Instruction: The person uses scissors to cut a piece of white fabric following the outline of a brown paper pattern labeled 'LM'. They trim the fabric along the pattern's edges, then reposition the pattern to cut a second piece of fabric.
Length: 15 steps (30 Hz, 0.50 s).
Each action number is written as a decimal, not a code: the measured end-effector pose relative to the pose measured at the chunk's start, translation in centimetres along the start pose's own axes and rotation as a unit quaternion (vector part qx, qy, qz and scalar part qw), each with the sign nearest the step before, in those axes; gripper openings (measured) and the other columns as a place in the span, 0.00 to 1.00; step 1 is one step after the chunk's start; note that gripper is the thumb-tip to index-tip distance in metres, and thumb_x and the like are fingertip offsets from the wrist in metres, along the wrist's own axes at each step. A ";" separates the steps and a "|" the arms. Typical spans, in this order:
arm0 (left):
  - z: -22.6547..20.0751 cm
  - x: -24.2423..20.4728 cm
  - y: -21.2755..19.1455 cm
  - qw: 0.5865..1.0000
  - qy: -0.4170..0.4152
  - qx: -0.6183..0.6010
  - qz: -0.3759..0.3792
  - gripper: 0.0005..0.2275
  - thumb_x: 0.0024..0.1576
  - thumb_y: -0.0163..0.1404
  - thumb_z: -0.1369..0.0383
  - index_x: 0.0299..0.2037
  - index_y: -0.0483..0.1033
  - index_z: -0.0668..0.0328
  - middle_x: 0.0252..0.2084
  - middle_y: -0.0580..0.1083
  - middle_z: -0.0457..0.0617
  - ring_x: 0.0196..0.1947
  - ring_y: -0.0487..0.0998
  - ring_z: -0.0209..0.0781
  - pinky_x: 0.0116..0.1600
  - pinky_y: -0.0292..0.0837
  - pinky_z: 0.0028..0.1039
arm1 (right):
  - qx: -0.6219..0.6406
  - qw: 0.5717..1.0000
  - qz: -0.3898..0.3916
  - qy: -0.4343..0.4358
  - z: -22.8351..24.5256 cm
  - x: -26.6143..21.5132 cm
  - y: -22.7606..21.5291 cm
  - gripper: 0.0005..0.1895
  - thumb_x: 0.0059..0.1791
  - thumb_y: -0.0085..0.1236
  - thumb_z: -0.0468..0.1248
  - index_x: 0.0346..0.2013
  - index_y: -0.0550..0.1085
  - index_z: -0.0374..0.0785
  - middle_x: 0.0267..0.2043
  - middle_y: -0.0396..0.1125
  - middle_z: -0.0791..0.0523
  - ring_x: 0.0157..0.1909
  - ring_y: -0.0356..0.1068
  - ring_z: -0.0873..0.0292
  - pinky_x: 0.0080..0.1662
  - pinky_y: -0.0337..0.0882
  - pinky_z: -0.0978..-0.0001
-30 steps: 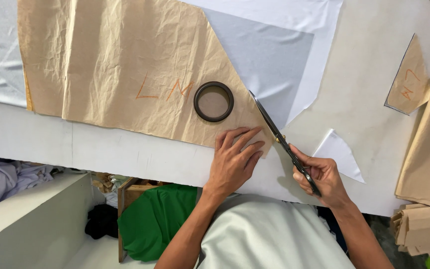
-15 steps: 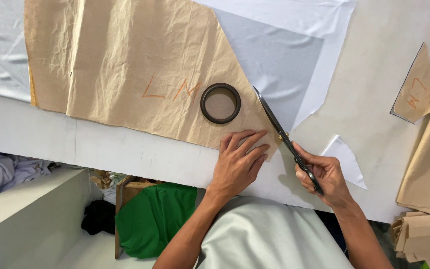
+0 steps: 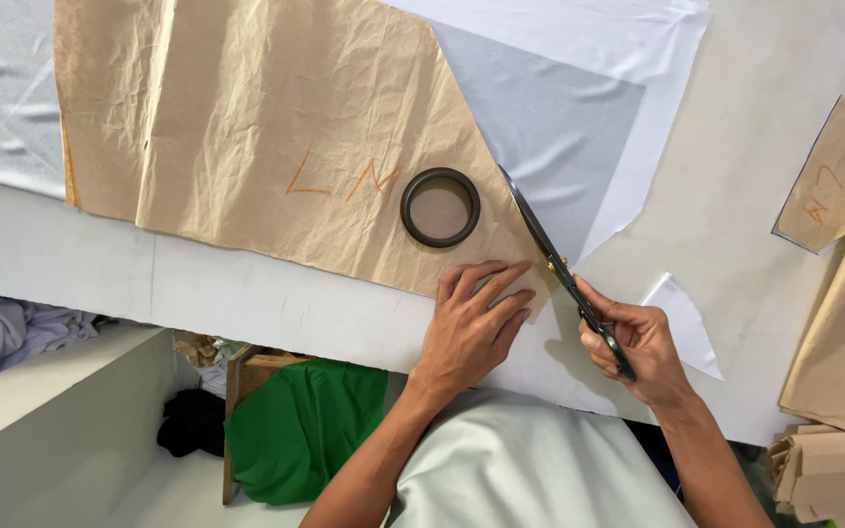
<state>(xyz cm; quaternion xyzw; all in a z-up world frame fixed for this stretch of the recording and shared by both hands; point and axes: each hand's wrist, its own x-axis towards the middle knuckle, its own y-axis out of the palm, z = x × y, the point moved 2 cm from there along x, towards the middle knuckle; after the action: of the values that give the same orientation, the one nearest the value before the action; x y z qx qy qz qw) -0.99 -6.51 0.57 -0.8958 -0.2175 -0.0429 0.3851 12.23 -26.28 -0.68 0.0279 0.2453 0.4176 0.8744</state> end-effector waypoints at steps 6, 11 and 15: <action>0.0 0.1 -0.1 1.000 0.002 -0.006 -0.001 0.05 0.60 0.55 0.67 0.45 0.81 0.49 0.57 0.77 0.46 0.60 0.74 0.46 0.63 0.58 0.41 | -0.004 1.000 0.005 -0.013 0.9 1.5 1.1 0.32 0.43 0.58 0.21 0.64 0.66 0.25 0.19 0.66 0.52 0.10 0.61 0.72 0.12 0.60 0.84; 0.1 0.0 0.1 1.000 0.000 -0.004 0.000 0.05 0.60 0.55 0.67 0.44 0.81 0.49 0.58 0.77 0.45 0.60 0.74 0.46 0.63 0.58 0.41 | -0.035 0.999 0.007 -0.020 1.2 1.8 1.5 0.32 0.44 0.57 0.20 0.64 0.67 0.26 0.19 0.65 0.53 0.11 0.58 0.73 0.13 0.59 0.83; 0.1 0.0 0.1 1.000 -0.001 -0.003 0.002 0.05 0.60 0.56 0.67 0.44 0.81 0.49 0.58 0.77 0.45 0.60 0.74 0.45 0.63 0.58 0.41 | -0.051 0.999 0.002 -0.015 1.2 1.8 1.6 0.32 0.45 0.57 0.21 0.64 0.67 0.26 0.20 0.66 0.53 0.11 0.59 0.73 0.12 0.59 0.83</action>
<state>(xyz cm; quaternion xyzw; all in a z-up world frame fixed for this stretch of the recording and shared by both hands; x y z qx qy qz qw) -0.94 -6.49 0.39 -0.8974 -0.2159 -0.0416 0.3825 12.56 -23.75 0.05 -0.0100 0.2109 0.4312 0.8772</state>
